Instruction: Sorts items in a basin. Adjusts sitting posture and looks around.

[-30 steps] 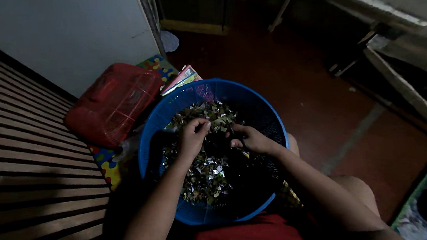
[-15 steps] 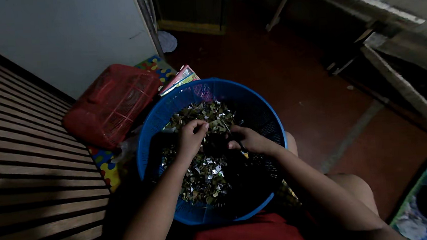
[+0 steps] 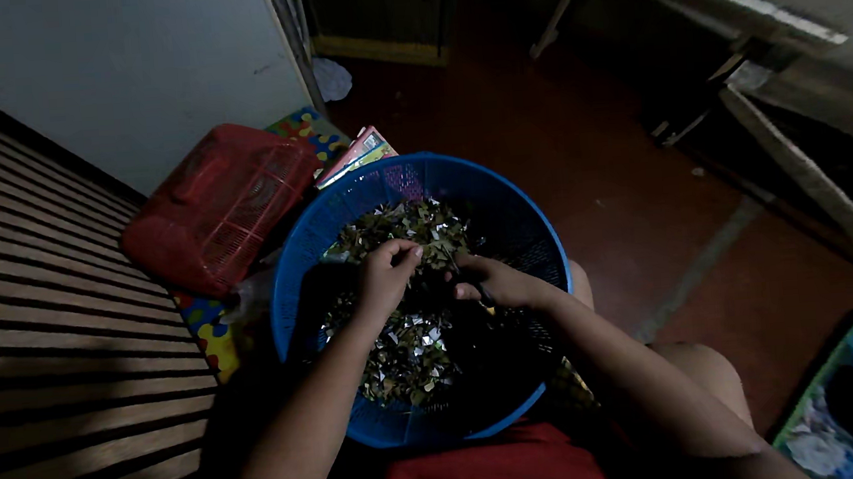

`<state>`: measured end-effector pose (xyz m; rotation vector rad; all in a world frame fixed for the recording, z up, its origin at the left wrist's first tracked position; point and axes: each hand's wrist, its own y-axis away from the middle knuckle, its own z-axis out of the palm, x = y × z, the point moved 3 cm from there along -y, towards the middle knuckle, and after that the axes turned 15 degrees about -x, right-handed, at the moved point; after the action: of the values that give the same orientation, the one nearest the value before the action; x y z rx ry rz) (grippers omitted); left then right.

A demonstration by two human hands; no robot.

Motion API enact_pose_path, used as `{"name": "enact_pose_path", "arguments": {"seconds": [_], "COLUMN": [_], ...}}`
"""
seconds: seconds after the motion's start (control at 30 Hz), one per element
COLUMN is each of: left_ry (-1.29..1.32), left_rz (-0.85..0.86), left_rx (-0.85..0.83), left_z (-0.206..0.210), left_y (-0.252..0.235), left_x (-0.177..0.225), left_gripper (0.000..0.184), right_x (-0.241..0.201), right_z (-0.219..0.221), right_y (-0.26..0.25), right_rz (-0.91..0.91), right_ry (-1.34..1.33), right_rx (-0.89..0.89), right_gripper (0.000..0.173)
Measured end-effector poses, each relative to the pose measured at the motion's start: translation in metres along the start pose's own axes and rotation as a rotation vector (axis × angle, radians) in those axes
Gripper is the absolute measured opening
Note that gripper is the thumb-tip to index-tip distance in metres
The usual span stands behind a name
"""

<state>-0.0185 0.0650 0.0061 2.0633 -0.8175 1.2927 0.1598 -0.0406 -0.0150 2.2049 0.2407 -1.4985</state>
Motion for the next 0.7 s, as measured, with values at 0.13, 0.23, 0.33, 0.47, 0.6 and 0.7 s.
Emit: {"name": "enact_pose_path", "arguments": {"seconds": [0.13, 0.23, 0.33, 0.47, 0.6, 0.7], "left_ry": [-0.019, 0.011, 0.022, 0.052, 0.042, 0.042], "left_rz": [-0.011, -0.026, -0.029, -0.023, -0.031, -0.037], "left_rx": [-0.030, -0.040, -0.028, -0.025, -0.058, -0.075], "left_z": [0.003, 0.003, 0.003, 0.002, 0.005, 0.006], "left_y": [0.000, 0.000, 0.000, 0.000, 0.000, 0.000], "left_x": [0.000, 0.000, 0.001, -0.001, 0.000, 0.001], "left_gripper": [0.018, 0.017, 0.016, 0.017, 0.017, 0.017], "right_x": [-0.001, -0.002, 0.001, 0.002, -0.002, -0.004], "right_z": [-0.003, -0.007, -0.008, -0.001, 0.002, -0.001], "right_y": [-0.002, 0.002, 0.004, 0.001, -0.002, -0.002], "right_rz": [0.025, 0.060, 0.043, 0.045, 0.060, 0.062], "right_ry": [0.049, 0.058, 0.011, 0.008, 0.074, 0.101], "right_rx": [0.101, 0.176, 0.180, 0.020, 0.000, 0.077], "right_gripper": [0.057, 0.043, 0.048, 0.074, 0.064, 0.046]}}
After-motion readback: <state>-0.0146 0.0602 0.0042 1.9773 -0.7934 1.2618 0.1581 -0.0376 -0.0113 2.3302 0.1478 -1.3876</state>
